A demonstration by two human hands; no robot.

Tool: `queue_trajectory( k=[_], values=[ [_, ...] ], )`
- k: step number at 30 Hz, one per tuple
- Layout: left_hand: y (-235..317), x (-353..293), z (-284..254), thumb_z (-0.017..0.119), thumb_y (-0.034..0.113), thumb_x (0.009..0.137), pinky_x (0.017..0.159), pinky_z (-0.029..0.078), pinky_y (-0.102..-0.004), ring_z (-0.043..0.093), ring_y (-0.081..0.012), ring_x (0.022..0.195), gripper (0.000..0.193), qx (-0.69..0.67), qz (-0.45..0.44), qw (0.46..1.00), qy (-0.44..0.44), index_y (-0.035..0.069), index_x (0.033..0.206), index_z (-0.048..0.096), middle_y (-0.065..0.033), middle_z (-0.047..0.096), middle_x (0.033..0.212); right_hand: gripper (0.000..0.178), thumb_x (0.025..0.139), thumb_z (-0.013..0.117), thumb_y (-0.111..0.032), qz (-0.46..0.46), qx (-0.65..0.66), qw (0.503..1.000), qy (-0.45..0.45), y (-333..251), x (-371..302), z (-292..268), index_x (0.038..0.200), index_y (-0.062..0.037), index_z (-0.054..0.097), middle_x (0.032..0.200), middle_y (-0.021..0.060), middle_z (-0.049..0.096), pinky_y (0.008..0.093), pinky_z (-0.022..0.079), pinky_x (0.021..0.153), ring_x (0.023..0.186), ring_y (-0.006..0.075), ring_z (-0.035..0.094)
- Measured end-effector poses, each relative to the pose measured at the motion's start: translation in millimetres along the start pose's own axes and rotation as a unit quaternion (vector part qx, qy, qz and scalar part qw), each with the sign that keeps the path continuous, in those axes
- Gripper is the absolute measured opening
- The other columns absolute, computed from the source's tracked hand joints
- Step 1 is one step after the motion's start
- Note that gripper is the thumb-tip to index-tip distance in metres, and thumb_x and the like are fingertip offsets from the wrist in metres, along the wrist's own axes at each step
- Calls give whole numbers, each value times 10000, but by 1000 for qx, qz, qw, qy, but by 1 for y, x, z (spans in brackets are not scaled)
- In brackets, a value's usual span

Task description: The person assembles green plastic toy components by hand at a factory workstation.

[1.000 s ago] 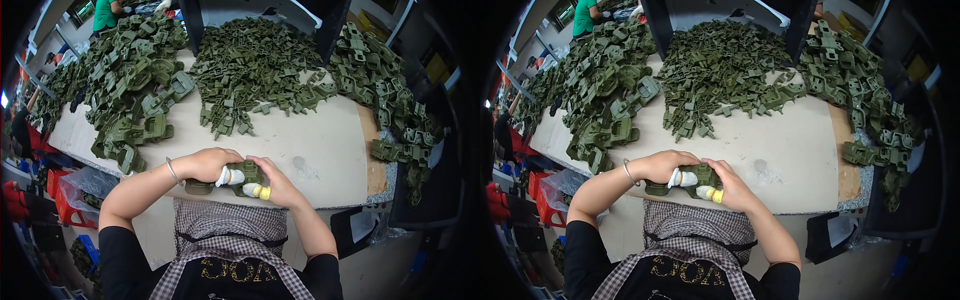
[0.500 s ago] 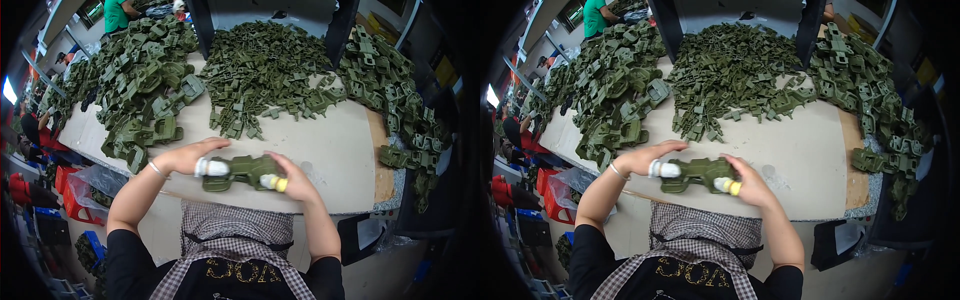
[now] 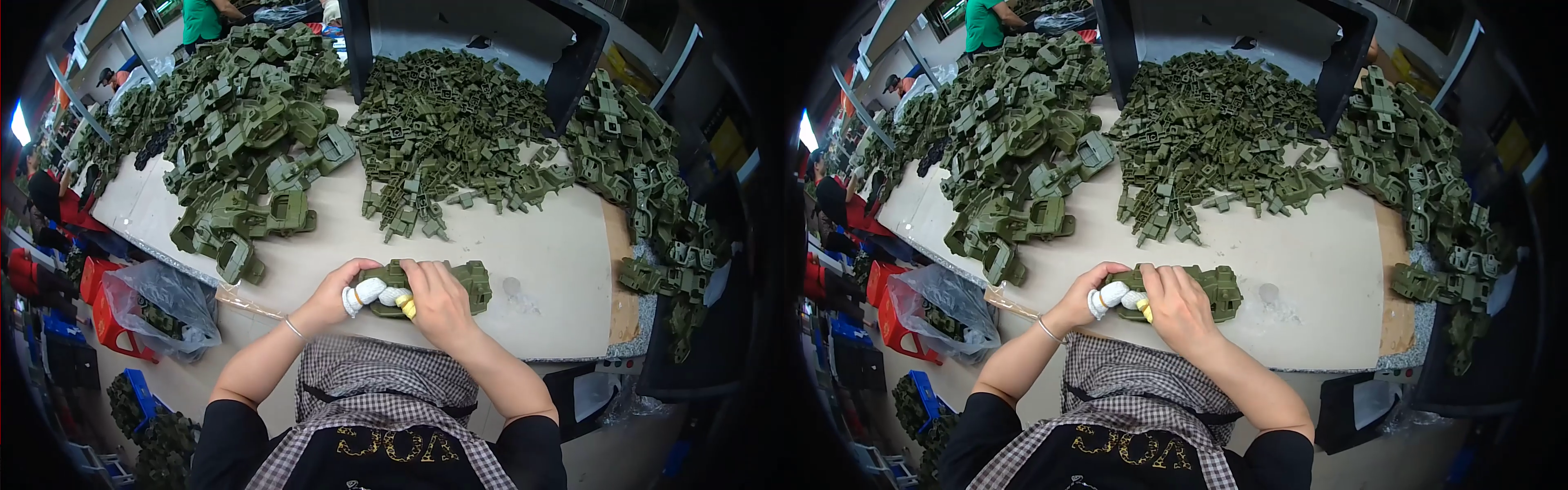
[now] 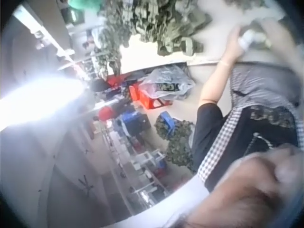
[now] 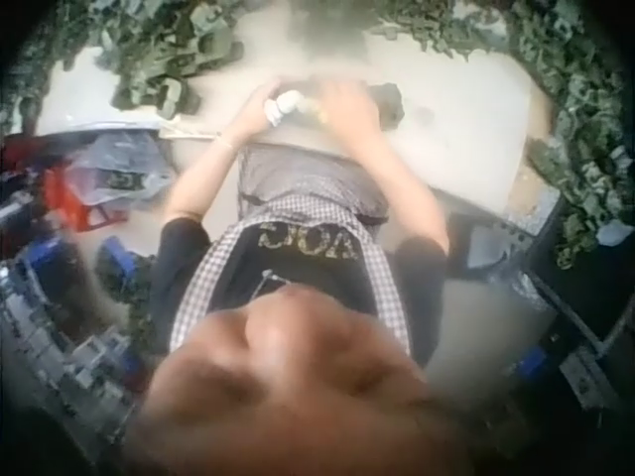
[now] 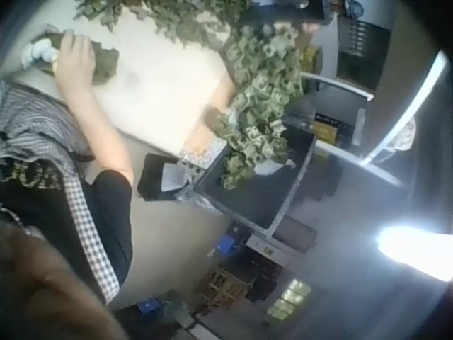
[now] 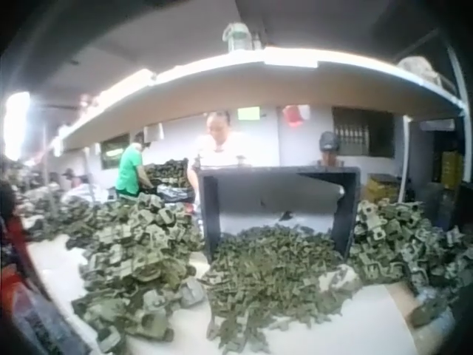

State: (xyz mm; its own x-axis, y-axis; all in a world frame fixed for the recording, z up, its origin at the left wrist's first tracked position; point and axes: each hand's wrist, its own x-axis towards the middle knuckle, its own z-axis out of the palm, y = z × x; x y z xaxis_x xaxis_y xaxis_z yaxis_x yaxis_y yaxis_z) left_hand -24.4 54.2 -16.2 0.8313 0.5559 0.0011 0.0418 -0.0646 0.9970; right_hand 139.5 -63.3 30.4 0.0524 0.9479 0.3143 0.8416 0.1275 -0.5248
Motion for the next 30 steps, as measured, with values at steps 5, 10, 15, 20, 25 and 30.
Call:
queue_trajectory(
  k=[5,10,15,20,25,30],
  values=[
    [-5,-5,-4,632,84,782,850,426,-269,532,-130,966,422,35,-7,999,-1,24,1157,448,-57,554,1065,372,705,517,-73,-90,-161,980,73,-1,13,-1,1060,37,491,876,123,544,389,390,815,841,264,511],
    [-2,-2,2,630,60,762,860,421,-273,528,-136,977,432,57,20,998,-23,30,1152,449,-63,553,1067,346,696,541,-82,-19,-92,991,-96,7,21,-16,1021,31,502,880,137,567,367,412,797,885,277,519],
    [-1,-1,0,628,59,756,877,410,-286,514,-144,998,406,87,-1,996,9,19,1127,466,-64,547,1066,366,715,546,-124,-23,-46,993,-105,14,21,-9,1042,30,494,950,151,564,389,419,825,953,291,512],
    [42,6,-30,620,68,748,905,388,-303,502,-163,1019,369,175,62,979,81,20,1097,508,-81,540,1080,546,720,616,-211,-106,-41,990,84,10,-14,-46,1176,36,445,1228,211,433,429,351,939,1129,342,428],
    [94,23,-175,434,86,850,957,331,-309,452,-198,1099,355,369,259,813,368,28,1200,450,-97,486,1185,697,669,705,-179,70,-230,924,296,88,-78,-114,1264,2,390,1263,222,409,422,337,943,1125,355,423],
    [117,32,-197,439,124,868,1023,259,-326,363,-207,1210,484,239,334,768,492,42,1326,308,-110,374,1320,823,649,668,-71,375,-494,763,180,170,-145,-187,1350,-60,237,1394,186,226,513,271,980,1250,355,283]
  ],
)
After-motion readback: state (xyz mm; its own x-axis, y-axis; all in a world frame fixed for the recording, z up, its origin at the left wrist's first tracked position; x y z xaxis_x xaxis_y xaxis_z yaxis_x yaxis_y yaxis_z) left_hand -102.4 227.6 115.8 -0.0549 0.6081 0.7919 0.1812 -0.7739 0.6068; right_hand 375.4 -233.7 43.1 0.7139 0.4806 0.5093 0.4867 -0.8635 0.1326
